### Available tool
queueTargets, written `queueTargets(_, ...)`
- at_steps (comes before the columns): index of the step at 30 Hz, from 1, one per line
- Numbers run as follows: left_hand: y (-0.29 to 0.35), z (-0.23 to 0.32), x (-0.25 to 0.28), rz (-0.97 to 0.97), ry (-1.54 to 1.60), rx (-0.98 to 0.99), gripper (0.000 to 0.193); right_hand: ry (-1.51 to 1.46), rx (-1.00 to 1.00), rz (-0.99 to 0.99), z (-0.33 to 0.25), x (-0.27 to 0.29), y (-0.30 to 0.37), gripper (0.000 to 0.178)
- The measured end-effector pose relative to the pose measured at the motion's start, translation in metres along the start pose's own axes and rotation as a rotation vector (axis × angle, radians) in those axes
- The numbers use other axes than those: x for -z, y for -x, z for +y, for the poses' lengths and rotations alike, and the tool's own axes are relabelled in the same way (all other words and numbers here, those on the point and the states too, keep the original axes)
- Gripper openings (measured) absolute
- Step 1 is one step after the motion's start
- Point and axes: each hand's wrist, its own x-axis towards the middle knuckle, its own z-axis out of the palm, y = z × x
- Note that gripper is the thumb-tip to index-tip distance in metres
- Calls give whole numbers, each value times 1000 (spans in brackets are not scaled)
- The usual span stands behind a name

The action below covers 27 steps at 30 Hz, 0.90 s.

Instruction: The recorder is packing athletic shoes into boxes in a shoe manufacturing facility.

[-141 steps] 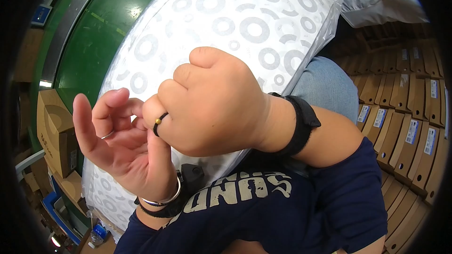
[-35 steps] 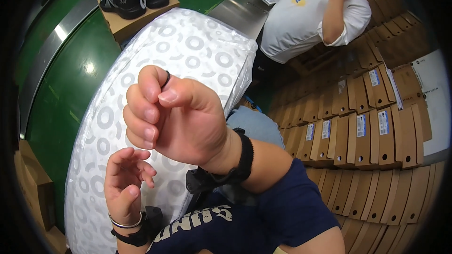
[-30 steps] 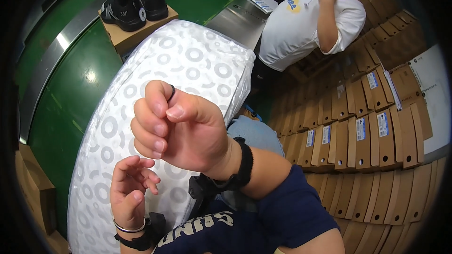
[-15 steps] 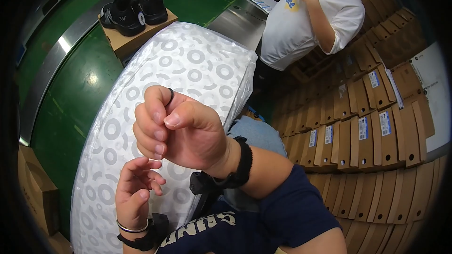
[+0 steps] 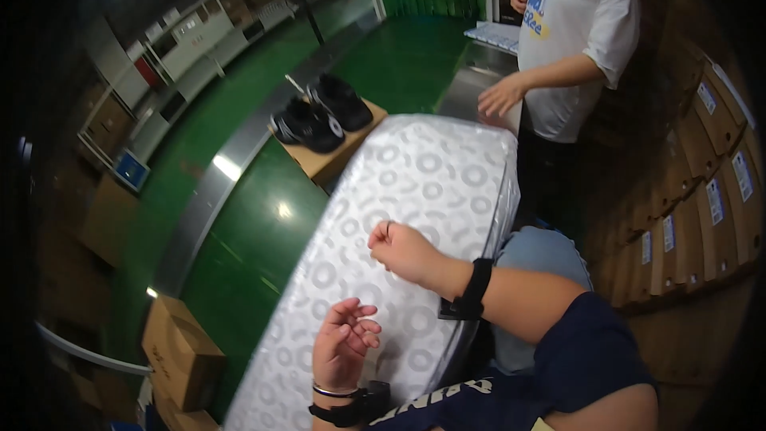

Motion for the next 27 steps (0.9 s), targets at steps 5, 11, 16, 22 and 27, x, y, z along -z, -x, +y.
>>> queueTargets(5, 10, -4, 15, 56, -30, 55, 33, 706, 140, -201, -2, -11, 10, 39)
queueTargets(11, 6, 1, 28, 139, -58, 91, 31, 563, 111, -339, -8, 0, 8, 41)
queueTargets(16, 2, -3, 40, 184, -31, 108, 30, 664, 288, -324, -37, 24, -13, 41)
queueTargets(22, 0, -1, 46, 165, 195, 157, 28, 1179, 371, -149, -29, 110, -144, 37)
queueTargets(27, 5, -5, 50, 95, 184, 198, 31, 1355, 68, 56, -33, 132, -249, 40)
